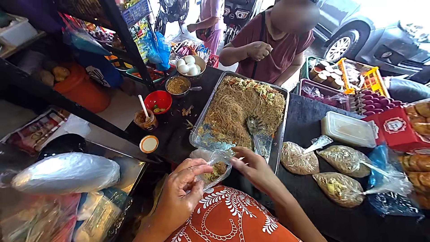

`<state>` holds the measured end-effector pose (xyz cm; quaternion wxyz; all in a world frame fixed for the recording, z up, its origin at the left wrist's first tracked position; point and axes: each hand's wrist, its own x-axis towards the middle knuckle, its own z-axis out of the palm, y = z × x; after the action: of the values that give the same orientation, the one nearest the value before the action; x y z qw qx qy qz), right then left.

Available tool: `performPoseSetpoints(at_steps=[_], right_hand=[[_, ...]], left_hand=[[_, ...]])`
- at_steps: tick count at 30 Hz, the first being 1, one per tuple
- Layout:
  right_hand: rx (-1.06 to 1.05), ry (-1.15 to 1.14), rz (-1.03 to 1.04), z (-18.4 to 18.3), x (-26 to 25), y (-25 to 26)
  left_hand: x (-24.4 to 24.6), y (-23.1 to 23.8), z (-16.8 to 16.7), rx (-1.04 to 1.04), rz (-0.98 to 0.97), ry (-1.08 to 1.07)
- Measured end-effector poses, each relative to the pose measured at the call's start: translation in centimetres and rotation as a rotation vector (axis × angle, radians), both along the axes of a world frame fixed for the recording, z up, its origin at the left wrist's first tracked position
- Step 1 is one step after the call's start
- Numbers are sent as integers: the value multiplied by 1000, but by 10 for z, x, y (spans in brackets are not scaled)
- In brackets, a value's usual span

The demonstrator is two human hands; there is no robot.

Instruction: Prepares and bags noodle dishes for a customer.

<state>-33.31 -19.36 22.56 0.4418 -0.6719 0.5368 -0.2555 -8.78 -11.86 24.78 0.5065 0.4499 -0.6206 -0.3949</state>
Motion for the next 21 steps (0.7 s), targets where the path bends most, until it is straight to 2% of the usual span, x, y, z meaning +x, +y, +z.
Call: performPoseSetpoints(at_steps=[1, 2, 6, 8, 10, 14, 16, 17, 18, 20, 21], right_hand=[[85, -101, 48, -4, 11, -8], [61, -147, 49, -6, 17, -11], [-632, -121, -30, 7, 7, -4], [-744, -24, 12, 0, 0, -1], [-651, 18, 72, -11, -8, -1], [-478, -391, 6, 15, -41, 8], [-411, -565, -94, 12, -61, 2], [-394, -533, -155, 4, -68, -1], [-371, -396, -163, -6, -73, -2], [-275, -138, -18, -22, -65, 2], [-212, -90, 71, -25, -53, 5]], left_hand=[[1, 1, 1, 0, 4, 8], [2, 2, 2, -5, 14, 14], [6, 7, 4, 46, 101, 41], [5, 7, 1, 143, 133, 29], [3, 4, 0, 194, 128, 34], [9, 11, 5, 106, 36, 117], [23, 12, 7, 55, -56, 120], [34, 12, 8, 47, -95, 101], [46, 11, 7, 54, -120, 68], [72, 6, -2, 75, -100, -99], [80, 2, -10, 82, -66, -237]])
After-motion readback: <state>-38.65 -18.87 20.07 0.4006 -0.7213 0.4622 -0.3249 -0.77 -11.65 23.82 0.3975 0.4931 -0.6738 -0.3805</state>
